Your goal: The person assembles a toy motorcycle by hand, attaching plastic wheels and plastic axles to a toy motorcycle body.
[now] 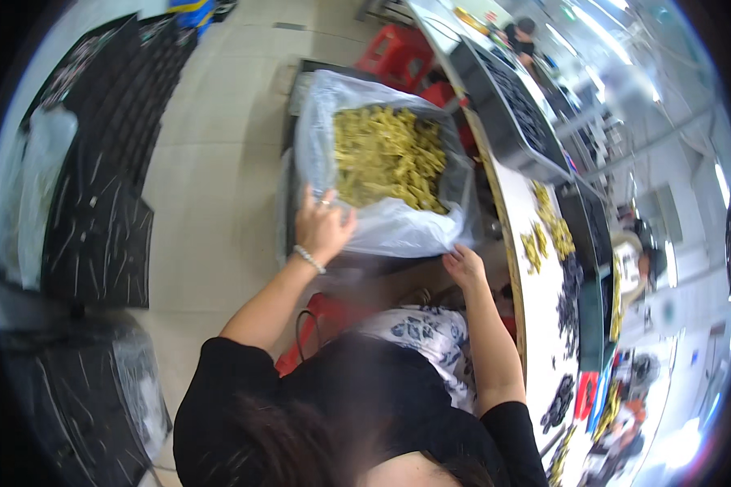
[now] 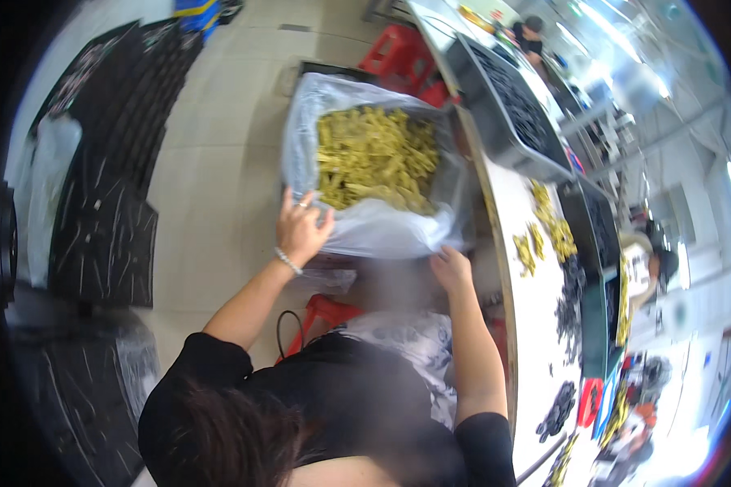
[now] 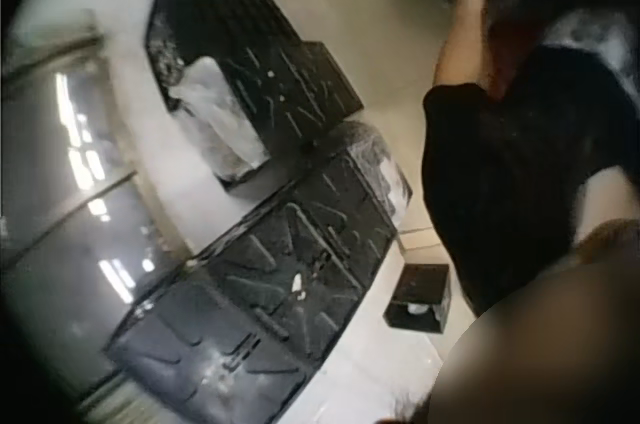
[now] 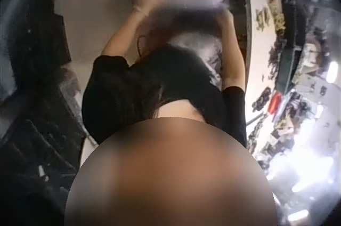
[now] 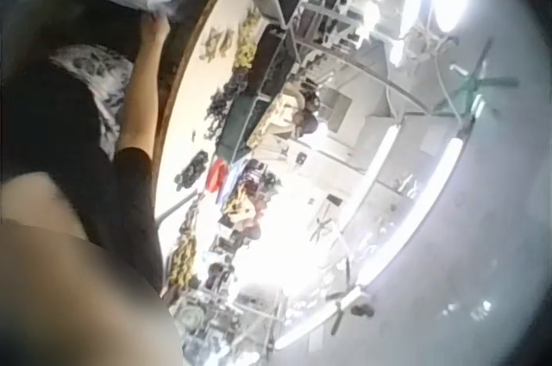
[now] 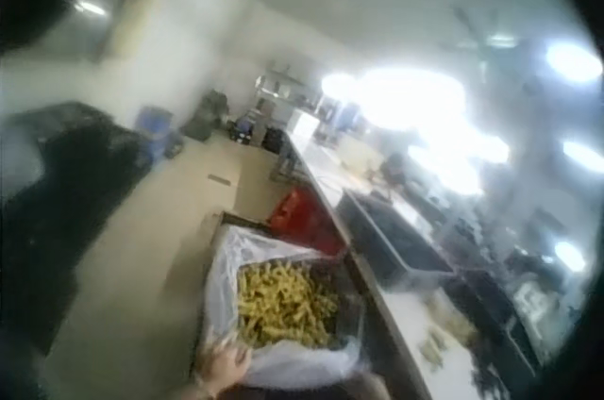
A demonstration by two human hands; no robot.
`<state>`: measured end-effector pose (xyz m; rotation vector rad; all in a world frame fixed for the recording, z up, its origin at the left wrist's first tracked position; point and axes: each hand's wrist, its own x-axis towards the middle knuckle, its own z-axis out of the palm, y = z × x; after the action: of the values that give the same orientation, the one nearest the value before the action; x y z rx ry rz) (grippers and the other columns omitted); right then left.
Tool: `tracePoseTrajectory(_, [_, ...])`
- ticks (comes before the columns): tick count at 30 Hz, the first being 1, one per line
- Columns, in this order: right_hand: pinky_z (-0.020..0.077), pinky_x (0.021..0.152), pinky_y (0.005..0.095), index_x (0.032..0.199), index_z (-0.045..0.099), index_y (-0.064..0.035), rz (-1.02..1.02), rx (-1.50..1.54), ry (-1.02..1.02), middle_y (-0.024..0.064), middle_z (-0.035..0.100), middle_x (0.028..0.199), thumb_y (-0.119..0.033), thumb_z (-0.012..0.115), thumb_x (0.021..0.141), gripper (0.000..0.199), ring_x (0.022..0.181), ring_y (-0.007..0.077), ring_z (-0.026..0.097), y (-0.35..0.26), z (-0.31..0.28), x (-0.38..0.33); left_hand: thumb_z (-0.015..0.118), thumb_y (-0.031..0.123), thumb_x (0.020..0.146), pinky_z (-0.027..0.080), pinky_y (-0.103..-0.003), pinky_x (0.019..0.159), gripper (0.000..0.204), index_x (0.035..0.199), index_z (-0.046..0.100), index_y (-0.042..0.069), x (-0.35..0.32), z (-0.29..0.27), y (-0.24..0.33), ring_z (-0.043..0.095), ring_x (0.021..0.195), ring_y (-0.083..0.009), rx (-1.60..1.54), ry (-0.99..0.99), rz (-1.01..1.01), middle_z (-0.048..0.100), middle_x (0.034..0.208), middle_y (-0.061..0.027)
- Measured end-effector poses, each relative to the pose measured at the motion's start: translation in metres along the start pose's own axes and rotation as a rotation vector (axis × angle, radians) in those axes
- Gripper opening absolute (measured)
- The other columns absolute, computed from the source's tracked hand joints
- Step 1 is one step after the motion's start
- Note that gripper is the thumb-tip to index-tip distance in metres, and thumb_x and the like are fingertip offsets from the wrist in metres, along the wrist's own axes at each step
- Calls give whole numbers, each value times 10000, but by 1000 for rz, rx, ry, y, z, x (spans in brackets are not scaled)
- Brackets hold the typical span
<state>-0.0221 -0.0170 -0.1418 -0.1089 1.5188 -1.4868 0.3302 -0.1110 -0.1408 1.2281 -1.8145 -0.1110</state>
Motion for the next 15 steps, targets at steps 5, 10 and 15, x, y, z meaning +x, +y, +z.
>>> tracePoseTrajectory(5, [464,900,405,1337,403,-42,-117,-230,67,158,538,1224,-259,607,917,515,1061,272,577,-16,7,-38,690,153,777,397,-500,1025,157,745,640,8,-3,6,-11,530,1134,-464,-174,55,-36,663,1118,-164])
tracePoseTrajectory(10, [371,987,436,1416,359,-40,-249,-395,275,112,496,1326,-428,685,831,774,1222,242,468,-7,-20,-7,676,159,875,400,-348,1009,478,1269,477,-23,-35,24,-36,458,1234,-228,-950,273,-709,443,1374,-157])
tracePoseTrajectory(15, [303,1074,390,1435,364,-46,-391,-509,273,150,405,1449,-447,671,828,790,1347,289,356,3,-48,78,651,82,857,431,-362,976,477,1279,478,-54,-15,6,14,498,1183,-228,-952,178,-1045,463,1355,-141])
